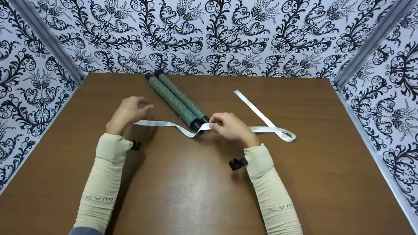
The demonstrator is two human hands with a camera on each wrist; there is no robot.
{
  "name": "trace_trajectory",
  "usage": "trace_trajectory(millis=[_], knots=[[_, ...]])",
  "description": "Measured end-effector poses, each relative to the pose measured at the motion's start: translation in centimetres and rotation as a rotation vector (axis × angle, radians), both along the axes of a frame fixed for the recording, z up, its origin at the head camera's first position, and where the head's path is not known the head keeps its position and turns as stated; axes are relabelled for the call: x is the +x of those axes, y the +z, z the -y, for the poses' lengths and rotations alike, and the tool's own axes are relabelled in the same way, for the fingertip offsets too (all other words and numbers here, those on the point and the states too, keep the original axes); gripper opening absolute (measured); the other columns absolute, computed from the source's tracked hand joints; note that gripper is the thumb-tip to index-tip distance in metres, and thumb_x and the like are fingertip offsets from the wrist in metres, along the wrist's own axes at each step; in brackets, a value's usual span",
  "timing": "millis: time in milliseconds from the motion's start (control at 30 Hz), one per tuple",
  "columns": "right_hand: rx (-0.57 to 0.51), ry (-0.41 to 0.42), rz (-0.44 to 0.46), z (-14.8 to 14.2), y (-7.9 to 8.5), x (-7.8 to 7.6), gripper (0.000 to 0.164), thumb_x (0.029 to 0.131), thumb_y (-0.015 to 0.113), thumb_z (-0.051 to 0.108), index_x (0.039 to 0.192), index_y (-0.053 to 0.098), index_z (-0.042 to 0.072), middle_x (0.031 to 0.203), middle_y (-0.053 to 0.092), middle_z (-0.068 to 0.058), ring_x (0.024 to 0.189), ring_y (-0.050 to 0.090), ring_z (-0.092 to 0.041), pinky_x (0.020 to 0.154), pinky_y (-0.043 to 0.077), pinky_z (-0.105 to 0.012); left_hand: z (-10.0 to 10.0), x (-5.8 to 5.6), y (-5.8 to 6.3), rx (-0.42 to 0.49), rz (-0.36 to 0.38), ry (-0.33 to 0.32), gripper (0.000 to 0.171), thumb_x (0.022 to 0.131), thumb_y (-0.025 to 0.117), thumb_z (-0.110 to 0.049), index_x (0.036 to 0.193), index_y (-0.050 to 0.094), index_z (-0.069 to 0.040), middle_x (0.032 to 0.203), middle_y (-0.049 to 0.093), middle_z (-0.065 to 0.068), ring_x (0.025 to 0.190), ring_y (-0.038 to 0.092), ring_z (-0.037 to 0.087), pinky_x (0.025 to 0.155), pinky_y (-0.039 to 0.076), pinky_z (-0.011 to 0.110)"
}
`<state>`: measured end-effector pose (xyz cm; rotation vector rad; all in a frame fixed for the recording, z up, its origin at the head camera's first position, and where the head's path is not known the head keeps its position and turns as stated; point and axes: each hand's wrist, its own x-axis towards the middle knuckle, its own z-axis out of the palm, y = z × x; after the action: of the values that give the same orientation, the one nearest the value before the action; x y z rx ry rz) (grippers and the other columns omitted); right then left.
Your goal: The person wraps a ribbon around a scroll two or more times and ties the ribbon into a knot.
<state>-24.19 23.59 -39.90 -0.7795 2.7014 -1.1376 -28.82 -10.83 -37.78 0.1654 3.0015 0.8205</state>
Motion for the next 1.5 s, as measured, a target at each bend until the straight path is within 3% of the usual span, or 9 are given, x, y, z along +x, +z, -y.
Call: trace_trajectory(millis=[200, 333, 533, 733, 1033, 1200, 1367, 1500], knots=[[-0.006, 0.007, -0.002, 0.2, -0.1, 0.0, 0.009, 0.097, 0.062, 0.013, 0.095, 0.069, 0.007, 0.087, 0.068, -0.012, 0.080, 0.059, -0.014, 0.073, 0.046, -0.024, -3.3, 0.2, -0.7, 0.110, -0.105, -0.232, 0.025, 0.096, 0.065, -0.026, 0.108, 0.072, -0.005, 0.105, 0.072, 0.011, 0.097, 0.065, 0.028, 0.087, 0.051, 0.042], [-0.013, 0.018, 0.006, 0.5, -0.1, 0.1, 0.009, 0.097, 0.063, 0.014, 0.095, 0.070, 0.008, 0.087, 0.068, -0.012, 0.081, 0.060, -0.017, 0.074, 0.047, -0.029, -5.3, 0.4, -1.3, 0.187, -0.123, -0.372, 0.021, 0.097, 0.065, -0.022, 0.104, 0.072, -0.004, 0.098, 0.072, 0.009, 0.091, 0.066, 0.023, 0.086, 0.052, 0.037], [0.005, 0.036, -0.007, 0.8, -0.4, 0.1, 0.008, 0.097, 0.063, 0.015, 0.096, 0.069, 0.009, 0.088, 0.068, -0.003, 0.085, 0.061, -0.019, 0.077, 0.049, -0.033, -7.6, 0.9, -2.1, 0.272, -0.113, -0.469, 0.029, 0.098, 0.063, -0.023, 0.116, 0.070, -0.001, 0.111, 0.072, 0.010, 0.103, 0.067, 0.023, 0.095, 0.050, 0.036], [-0.010, 0.049, -0.006, 1.1, 0.0, -0.3, 0.009, 0.098, 0.063, 0.015, 0.097, 0.069, 0.009, 0.090, 0.069, -0.007, 0.084, 0.061, -0.018, 0.076, 0.049, -0.031, -9.5, 1.1, -2.5, 0.392, -0.015, -0.575, 0.037, 0.101, 0.058, -0.030, 0.126, 0.065, -0.003, 0.120, 0.069, 0.011, 0.113, 0.064, 0.021, 0.101, 0.048, 0.040], [-0.041, 0.079, -0.014, 1.7, 0.8, -1.2, 0.012, 0.099, 0.061, 0.013, 0.102, 0.070, 0.004, 0.094, 0.071, -0.009, 0.087, 0.065, -0.021, 0.078, 0.050, -0.031, -10.8, 0.1, -3.7, 0.402, 0.034, -0.671, 0.042, 0.101, 0.055, -0.041, 0.128, 0.065, -0.011, 0.121, 0.068, 0.002, 0.111, 0.060, 0.010, 0.097, 0.046, 0.028], [-0.073, 0.065, -0.004, 1.6, 0.8, -1.3, 0.013, 0.098, 0.061, 0.009, 0.103, 0.069, 0.001, 0.094, 0.071, -0.015, 0.085, 0.065, -0.029, 0.075, 0.050, -0.033, -11.0, 0.1, -3.9, 0.491, 0.085, -0.684, 0.038, 0.101, 0.055, -0.038, 0.124, 0.067, -0.010, 0.115, 0.070, 0.000, 0.099, 0.062, 0.010, 0.087, 0.048, 0.027], [-0.059, 0.054, -0.008, 1.4, 0.6, -1.4, 0.012, 0.098, 0.061, 0.009, 0.103, 0.070, 0.002, 0.094, 0.071, -0.012, 0.083, 0.062, -0.024, 0.074, 0.049, -0.031, -11.2, 0.2, -4.1, 0.580, 0.148, -0.668, 0.029, 0.100, 0.060, -0.030, 0.116, 0.070, -0.009, 0.098, 0.073, 0.009, 0.082, 0.065, 0.015, 0.073, 0.051, 0.027], [-0.059, 0.073, -0.004, 1.4, 0.7, -1.6, 0.012, 0.099, 0.061, 0.011, 0.101, 0.070, 0.004, 0.094, 0.071, -0.012, 0.085, 0.064, -0.021, 0.077, 0.050, -0.033, -11.0, 0.2, -4.0, 0.604, 0.172, -0.632, 0.024, 0.098, 0.064, -0.027, 0.109, 0.072, -0.008, 0.088, 0.071, 0.018, 0.077, 0.067, 0.030, 0.061, 0.048, 0.025]])
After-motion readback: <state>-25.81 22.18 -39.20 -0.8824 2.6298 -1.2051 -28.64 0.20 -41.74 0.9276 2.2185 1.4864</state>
